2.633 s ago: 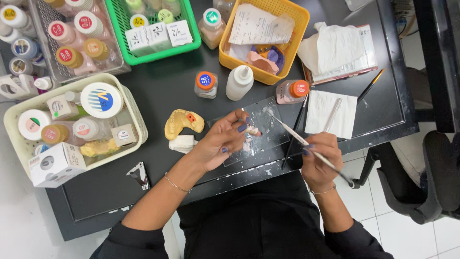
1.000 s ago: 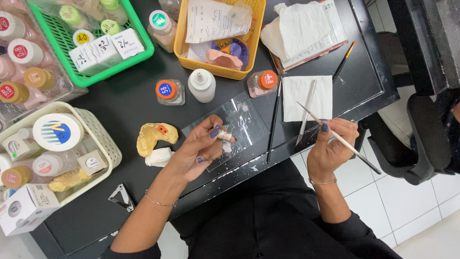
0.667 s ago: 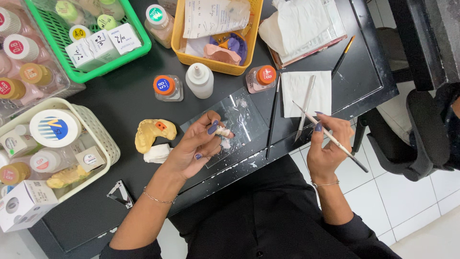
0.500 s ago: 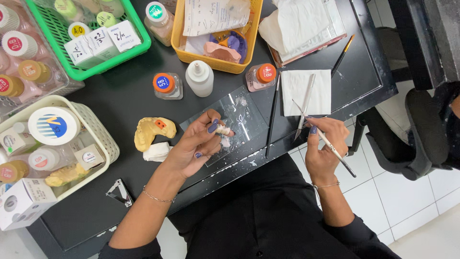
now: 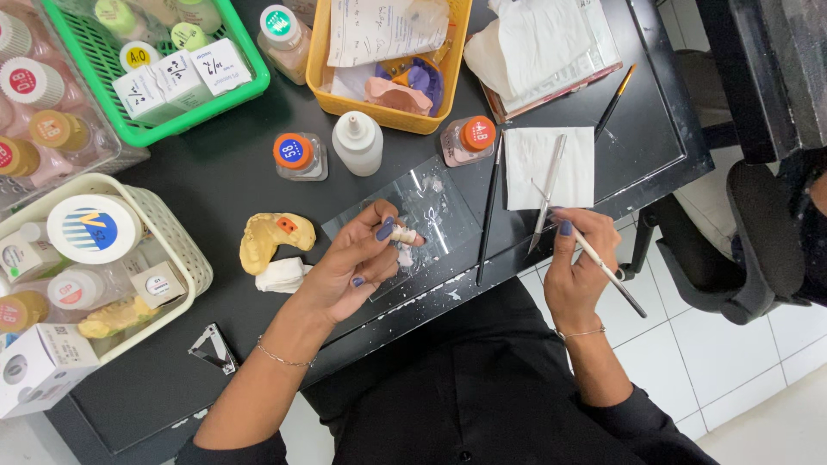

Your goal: The person holds a denture tooth assembly in one hand and uses a fine brush to apply white ceramic paste onto the teeth, dipping and adding material repeatedly. They then pick up the yellow plaster dental model and press the denture onto it to check the fit, then continue shaping the material with the brush.

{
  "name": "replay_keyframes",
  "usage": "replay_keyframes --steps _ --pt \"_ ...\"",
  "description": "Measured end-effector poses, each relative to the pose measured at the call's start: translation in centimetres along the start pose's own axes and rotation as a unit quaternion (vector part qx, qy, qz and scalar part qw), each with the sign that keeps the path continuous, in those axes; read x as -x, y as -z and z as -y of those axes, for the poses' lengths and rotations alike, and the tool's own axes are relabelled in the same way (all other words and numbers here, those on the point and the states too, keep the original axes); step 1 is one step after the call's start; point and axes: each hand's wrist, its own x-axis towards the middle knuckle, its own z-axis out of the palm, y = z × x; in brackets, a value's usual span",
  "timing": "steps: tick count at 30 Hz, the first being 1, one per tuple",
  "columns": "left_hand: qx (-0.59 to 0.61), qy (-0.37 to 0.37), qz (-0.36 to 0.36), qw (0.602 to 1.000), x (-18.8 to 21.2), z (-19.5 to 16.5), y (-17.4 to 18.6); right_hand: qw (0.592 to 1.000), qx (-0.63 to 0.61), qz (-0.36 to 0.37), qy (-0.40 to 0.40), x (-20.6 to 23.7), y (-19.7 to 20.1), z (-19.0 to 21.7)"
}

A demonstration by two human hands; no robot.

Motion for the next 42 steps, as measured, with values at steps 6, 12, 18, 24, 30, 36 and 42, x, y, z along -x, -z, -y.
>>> replay_keyframes --steps 6,12,18,24,30,36,42 --pt "0.008 0.007 -0.006 1.0 0.0 0.1 -0.4 1.0 -0.026 0.004 -0.003 -0.3 0.0 0.8" --pt "-0.022 0.001 -0.013 1.0 -0.3 0.3 -0.8 1.0 0.007 -0.002 0.012 -0.9 0.0 1.2" --pt "-0.033 -0.009 -0.025 0.999 -0.5 0.5 -1.2 0.998 0.007 0.036 0.053 -1.6 0.2 3.4" --pt "0.0 -0.012 -0.022 1.0 -0.6 1.0 -1.0 0.972 -0.226 0.06 0.02 0.6 -0.1 7.3" --pt "0.013 -0.032 -0.023 0.999 -0.5 1.3 -1.0 0.933 -0.343 -0.005 0.107 0.9 -1.9 8.8" --pt "0.016 -0.036 -0.042 0.998 -0.6 1.5 -1.4 0.973 -0.189 0.042 0.125 -0.2 -1.0 9.3" --pt "0.013 -0.044 -0.041 0.998 -0.6 1.5 -1.5 0.976 -0.159 0.055 0.135 -0.3 -0.9 10.0"
